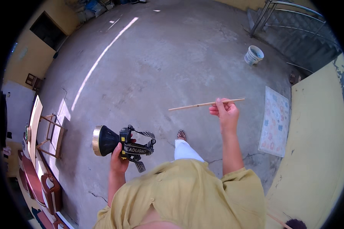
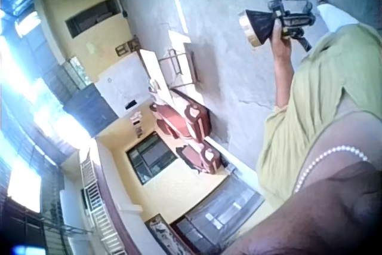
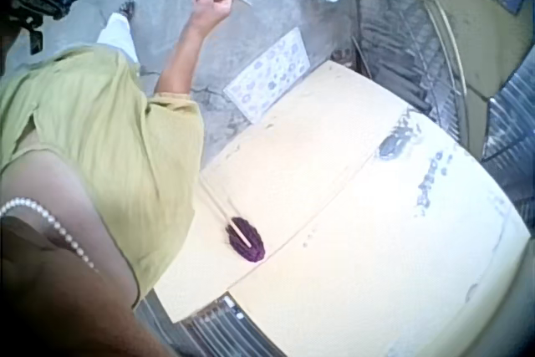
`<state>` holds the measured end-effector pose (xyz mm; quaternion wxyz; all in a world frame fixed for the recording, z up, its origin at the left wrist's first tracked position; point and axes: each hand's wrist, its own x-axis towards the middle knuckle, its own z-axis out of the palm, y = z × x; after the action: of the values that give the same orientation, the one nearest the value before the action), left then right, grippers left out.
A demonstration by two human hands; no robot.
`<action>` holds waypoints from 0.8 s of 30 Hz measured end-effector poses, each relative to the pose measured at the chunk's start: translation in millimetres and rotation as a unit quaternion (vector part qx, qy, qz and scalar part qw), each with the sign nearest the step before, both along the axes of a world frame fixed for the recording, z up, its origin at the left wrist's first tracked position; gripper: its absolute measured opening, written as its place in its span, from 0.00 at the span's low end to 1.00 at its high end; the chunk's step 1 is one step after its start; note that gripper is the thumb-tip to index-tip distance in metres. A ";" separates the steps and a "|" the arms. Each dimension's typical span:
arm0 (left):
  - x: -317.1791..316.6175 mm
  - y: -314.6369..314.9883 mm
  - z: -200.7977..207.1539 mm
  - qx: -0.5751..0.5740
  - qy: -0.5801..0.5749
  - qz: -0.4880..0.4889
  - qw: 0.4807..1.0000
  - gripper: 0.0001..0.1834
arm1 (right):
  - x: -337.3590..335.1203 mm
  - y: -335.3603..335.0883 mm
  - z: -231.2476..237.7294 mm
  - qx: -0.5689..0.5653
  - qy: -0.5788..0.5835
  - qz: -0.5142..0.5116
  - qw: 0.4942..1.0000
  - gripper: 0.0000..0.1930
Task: The person inserts a small part into a headlamp housing and screws on the lens cap. They then use a brush and a squeegee to clean debris from the work ledge and the floor.
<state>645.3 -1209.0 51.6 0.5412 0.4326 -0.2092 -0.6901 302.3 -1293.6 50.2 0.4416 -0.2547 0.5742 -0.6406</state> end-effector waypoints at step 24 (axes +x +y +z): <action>-134.3 -601.9 -15.9 -0.092 -0.230 -0.183 0.951 0.23 | 77.2 -529.6 20.2 -0.191 0.219 0.062 0.955 0.03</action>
<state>511.0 -1810.8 35.6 0.3797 0.4825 -0.4663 -0.6368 379.5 -1823.2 70.4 0.2866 -0.5037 0.5069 -0.6382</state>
